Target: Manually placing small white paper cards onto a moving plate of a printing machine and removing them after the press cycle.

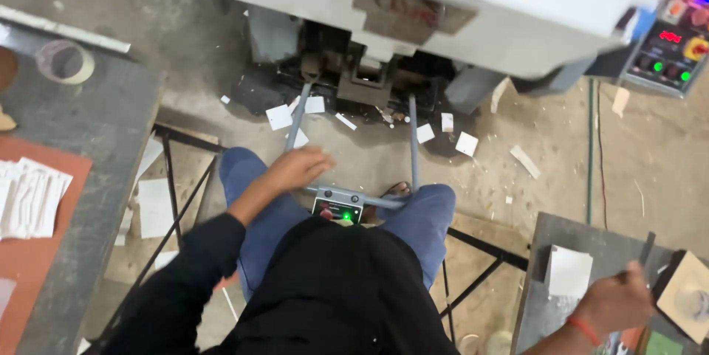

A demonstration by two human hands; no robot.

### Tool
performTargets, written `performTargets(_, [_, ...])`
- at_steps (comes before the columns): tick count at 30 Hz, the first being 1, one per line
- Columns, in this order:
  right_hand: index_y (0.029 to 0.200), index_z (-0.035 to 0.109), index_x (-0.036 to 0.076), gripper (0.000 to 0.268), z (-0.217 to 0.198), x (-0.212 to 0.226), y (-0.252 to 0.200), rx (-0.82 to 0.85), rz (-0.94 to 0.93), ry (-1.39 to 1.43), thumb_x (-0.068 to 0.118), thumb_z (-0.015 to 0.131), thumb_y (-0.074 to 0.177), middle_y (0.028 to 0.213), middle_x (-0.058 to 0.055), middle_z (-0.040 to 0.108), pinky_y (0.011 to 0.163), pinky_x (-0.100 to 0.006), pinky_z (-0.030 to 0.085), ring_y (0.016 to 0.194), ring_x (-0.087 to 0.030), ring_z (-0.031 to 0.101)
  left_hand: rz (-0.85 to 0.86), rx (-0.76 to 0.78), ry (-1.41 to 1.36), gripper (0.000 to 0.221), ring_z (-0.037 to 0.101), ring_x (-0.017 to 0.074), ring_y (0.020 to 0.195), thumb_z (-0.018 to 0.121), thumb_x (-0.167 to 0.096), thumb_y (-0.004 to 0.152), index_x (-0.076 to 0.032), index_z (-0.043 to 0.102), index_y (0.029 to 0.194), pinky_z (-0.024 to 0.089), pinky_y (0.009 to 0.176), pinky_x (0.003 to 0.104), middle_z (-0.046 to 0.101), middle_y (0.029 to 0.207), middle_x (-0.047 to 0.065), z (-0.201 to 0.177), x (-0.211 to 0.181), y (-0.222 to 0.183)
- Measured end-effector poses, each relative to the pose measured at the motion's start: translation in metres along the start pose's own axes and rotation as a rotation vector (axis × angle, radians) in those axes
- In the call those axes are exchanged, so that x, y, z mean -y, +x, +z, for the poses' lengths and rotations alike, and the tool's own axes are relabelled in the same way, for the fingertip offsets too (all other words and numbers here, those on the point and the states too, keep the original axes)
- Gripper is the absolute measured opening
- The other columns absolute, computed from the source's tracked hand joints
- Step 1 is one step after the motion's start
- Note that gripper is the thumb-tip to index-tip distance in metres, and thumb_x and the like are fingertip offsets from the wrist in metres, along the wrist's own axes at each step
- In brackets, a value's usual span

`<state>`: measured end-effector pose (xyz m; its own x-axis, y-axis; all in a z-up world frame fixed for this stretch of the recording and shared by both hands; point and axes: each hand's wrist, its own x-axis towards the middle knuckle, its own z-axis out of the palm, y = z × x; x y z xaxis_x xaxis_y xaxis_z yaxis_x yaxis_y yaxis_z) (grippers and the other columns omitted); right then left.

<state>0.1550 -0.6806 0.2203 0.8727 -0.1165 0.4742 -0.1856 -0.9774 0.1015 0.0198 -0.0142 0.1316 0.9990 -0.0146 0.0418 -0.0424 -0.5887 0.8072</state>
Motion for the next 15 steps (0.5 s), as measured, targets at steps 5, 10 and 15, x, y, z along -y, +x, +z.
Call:
performTargets(5, [0.126,0.069,-0.008,0.026,-0.073,0.159,0.095,-0.313,-0.515,0.595,-0.008,0.049,0.108,0.118,-0.026,0.072,0.096,-0.045,0.057,0.106,-0.04,0.071,0.428,-0.135,0.035,0.021,0.068,0.0293,0.099,0.06,-0.023,0.103,-0.01,0.075,0.11,0.054,0.084,0.042,0.072,0.103,0.009,-0.081,-0.129,0.095])
performTargets(10, [0.138,0.065,0.001,0.047,-0.047,0.343,0.086,-0.14,-0.757,0.893,-0.009,0.058,0.093,0.134,-0.021,0.067,0.103,-0.044,0.053,0.121,-0.038,0.066,0.395,-0.27,0.334,0.033,0.058,0.0319,0.123,0.064,-0.032,0.1,-0.009,0.07,0.123,0.045,0.105,0.049,0.068,0.118,0.011,-0.048,-0.1,0.181])
performTargets(15, [0.131,0.069,0.009,0.042,0.003,0.466,0.001,0.141,-0.771,0.845,0.0,0.052,0.094,0.135,-0.013,0.069,0.104,-0.042,0.051,0.125,-0.033,0.063,0.169,-0.171,0.643,0.101,0.029,0.041,0.145,0.069,-0.067,0.076,0.003,0.043,0.144,0.019,0.112,0.067,0.043,0.154,0.024,0.009,-0.057,0.124])
